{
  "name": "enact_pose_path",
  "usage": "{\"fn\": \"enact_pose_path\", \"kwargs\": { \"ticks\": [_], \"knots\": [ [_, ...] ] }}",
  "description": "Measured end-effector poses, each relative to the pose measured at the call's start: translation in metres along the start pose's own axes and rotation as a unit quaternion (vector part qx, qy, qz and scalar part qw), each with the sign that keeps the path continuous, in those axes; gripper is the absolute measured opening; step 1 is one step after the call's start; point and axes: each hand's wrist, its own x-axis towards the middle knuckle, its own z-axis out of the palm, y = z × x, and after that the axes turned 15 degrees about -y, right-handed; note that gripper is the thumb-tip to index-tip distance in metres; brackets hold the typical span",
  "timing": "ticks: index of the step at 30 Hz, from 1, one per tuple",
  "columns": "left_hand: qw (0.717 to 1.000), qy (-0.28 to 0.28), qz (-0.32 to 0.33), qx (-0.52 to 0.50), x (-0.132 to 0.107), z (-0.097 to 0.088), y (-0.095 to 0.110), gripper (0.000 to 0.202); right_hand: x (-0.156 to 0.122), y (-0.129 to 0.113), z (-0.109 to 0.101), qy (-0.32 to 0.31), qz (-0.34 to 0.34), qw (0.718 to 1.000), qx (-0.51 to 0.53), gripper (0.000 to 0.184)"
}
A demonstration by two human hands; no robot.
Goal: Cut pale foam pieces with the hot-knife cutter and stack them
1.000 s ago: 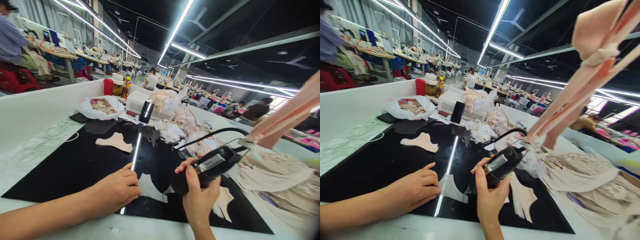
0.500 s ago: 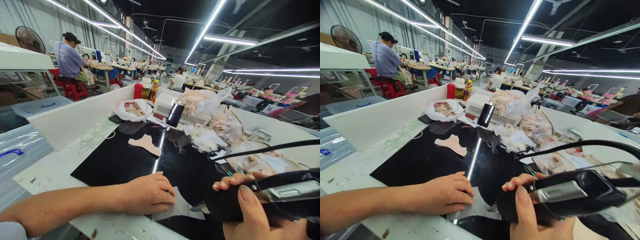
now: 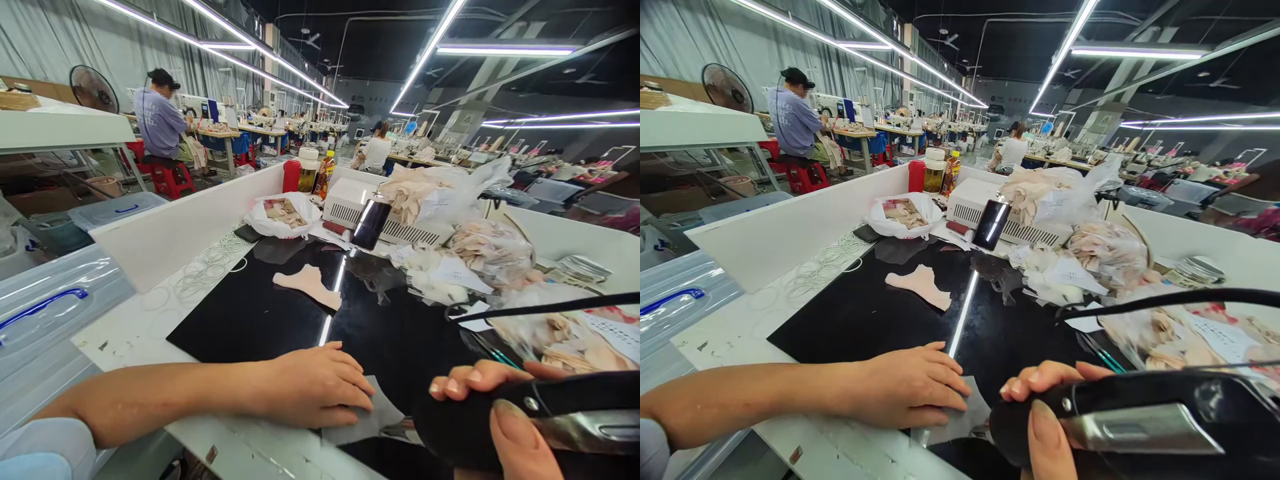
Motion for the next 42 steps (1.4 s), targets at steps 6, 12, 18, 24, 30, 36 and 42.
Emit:
{"fn": "enact_pose_path", "kwargs": {
  "ticks": [6,12,18,24,30,36,42],
  "knots": [
    [1.000,0.019,0.002,-0.001,0.000,0.003,-0.003,0.030,-0.006,-0.006,0.003,0.007,0.015,1.000,0.020,0.047],
    [1.000,0.024,0.004,0.002,-0.002,0.005,-0.004,0.029,-0.007,-0.015,0.022,0.052,-0.007,0.999,-0.003,0.046],
    [1.000,0.025,-0.003,-0.013,-0.001,0.004,-0.004,0.030,-0.012,-0.014,0.019,0.027,0.008,0.999,-0.017,0.046],
    [0.998,0.040,-0.042,-0.014,0.001,0.000,-0.003,0.033,0.000,-0.007,0.017,0.050,-0.021,0.997,-0.050,0.048],
    [0.996,-0.018,-0.007,-0.085,-0.006,-0.011,0.001,0.043,0.005,-0.013,0.023,0.076,-0.021,0.996,-0.037,0.044],
    [0.996,-0.048,-0.006,-0.080,-0.009,-0.012,-0.002,0.046,-0.005,-0.013,0.027,0.061,0.003,0.998,-0.003,0.047],
    [0.996,-0.052,-0.002,-0.070,-0.007,-0.015,-0.002,0.046,-0.006,-0.007,0.024,0.051,0.016,0.998,-0.019,0.050]
  ]
}}
